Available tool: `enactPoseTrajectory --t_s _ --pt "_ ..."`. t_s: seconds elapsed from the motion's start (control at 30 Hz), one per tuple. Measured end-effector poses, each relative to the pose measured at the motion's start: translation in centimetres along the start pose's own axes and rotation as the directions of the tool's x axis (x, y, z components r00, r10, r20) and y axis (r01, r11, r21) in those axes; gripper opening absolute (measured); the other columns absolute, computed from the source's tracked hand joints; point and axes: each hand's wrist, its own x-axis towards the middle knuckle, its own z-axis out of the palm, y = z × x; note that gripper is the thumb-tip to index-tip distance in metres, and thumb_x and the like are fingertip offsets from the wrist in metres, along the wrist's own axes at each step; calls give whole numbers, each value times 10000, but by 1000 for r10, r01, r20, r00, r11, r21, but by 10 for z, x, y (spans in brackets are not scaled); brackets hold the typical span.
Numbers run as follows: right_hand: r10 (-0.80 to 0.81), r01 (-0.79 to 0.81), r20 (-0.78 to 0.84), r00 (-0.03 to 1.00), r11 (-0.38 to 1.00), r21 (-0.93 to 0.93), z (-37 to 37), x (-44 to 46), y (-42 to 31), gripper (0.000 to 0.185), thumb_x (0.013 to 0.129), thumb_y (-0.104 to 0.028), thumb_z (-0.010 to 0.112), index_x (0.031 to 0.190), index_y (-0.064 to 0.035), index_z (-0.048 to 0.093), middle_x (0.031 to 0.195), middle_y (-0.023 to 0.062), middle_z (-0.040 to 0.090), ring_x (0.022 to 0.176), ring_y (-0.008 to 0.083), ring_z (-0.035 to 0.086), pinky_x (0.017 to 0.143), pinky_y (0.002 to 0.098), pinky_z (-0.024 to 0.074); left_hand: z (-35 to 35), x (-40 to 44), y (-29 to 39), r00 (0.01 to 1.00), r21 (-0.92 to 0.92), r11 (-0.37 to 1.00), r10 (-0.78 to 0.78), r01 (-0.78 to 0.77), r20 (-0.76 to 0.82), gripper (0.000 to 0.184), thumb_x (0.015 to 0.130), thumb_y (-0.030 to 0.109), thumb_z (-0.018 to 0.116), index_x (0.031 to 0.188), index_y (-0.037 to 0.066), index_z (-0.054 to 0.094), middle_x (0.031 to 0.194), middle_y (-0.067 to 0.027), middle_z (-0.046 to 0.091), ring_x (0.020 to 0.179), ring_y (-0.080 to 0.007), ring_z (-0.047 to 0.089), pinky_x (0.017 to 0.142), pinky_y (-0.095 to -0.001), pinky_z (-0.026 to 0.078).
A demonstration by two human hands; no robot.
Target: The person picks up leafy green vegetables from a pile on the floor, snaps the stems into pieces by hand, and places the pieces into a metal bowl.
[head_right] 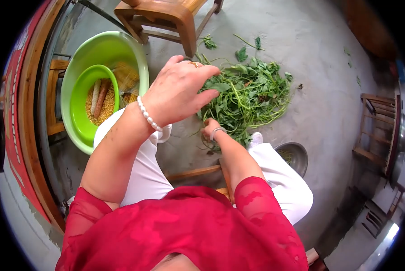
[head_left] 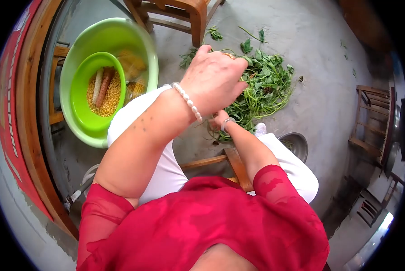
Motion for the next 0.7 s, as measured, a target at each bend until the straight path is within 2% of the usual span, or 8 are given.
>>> enactPoseTrajectory --t_s 0.07,0.1,0.27,0.5,0.6,0.63,0.67,0.7 --pt "130 -128 -156 979 991 26 -22 -19 -29 448 665 -175 687 1044 12 540 787 132 627 655 223 624 549 335 496 2 1 -2 1000 -2 1000 -7 7 0 317 747 215 612 1004 33 570 831 -129 628 828 -278 583 864 -377 372" --pt "55 -81 -267 962 993 -87 -31 -4 -17 410 656 -214 711 983 3 587 757 121 632 634 202 625 562 322 496 3 1 -4 1000 -7 1000 -18 18 17 321 750 224 609 1012 41 579 843 -133 631 838 -277 585 853 -368 377" --pt "-144 137 -58 988 984 -112 -103 -73 -82 174 684 -130 681 754 21 629 609 85 608 502 154 557 465 297 443 8 6 -12 990 -6 994 -112 113 80 338 759 263 591 1021 51 596 874 -128 637 864 -274 592 811 -367 418" --pt "-383 374 27 923 913 163 -173 -227 -148 244 780 -130 629 980 -1 580 656 25 601 446 47 450 376 190 319 14 13 -4 976 -44 980 -187 193 115 306 786 329 570 871 46 651 791 -112 643 777 -270 608 738 -365 464" --pt "-541 539 -59 839 810 230 -171 -304 -165 238 778 -74 638 994 6 577 672 16 602 491 25 465 404 168 326 13 23 7 897 -212 896 -319 391 305 398 834 402 533 814 22 650 718 -97 636 667 -208 611 657 -321 477" --pt "-583 593 -116 804 779 201 -166 -322 -166 224 777 -42 629 989 10 575 676 19 599 489 26 464 406 166 331 16 25 9 842 -535 660 -319 527 435 473 871 447 480 801 8 643 660 -67 614 581 -136 576 571 -265 464" --pt "-620 643 -172 765 746 170 -160 -334 -165 214 776 -10 619 983 13 572 680 22 595 488 27 464 408 165 336 16 27 10 763 -680 348 -257 646 593 476 886 446 460 846 3 628 680 -37 600 592 -93 554 536 -228 451" --pt "-660 694 -243 711 714 92 -154 -336 -157 231 763 11 636 986 18 577 687 15 588 530 22 470 440 161 348 15 27 15 792 -754 246 -249 609 558 427 882 418 484 884 14 620 702 -26 598 597 -88 550 532 -227 451"
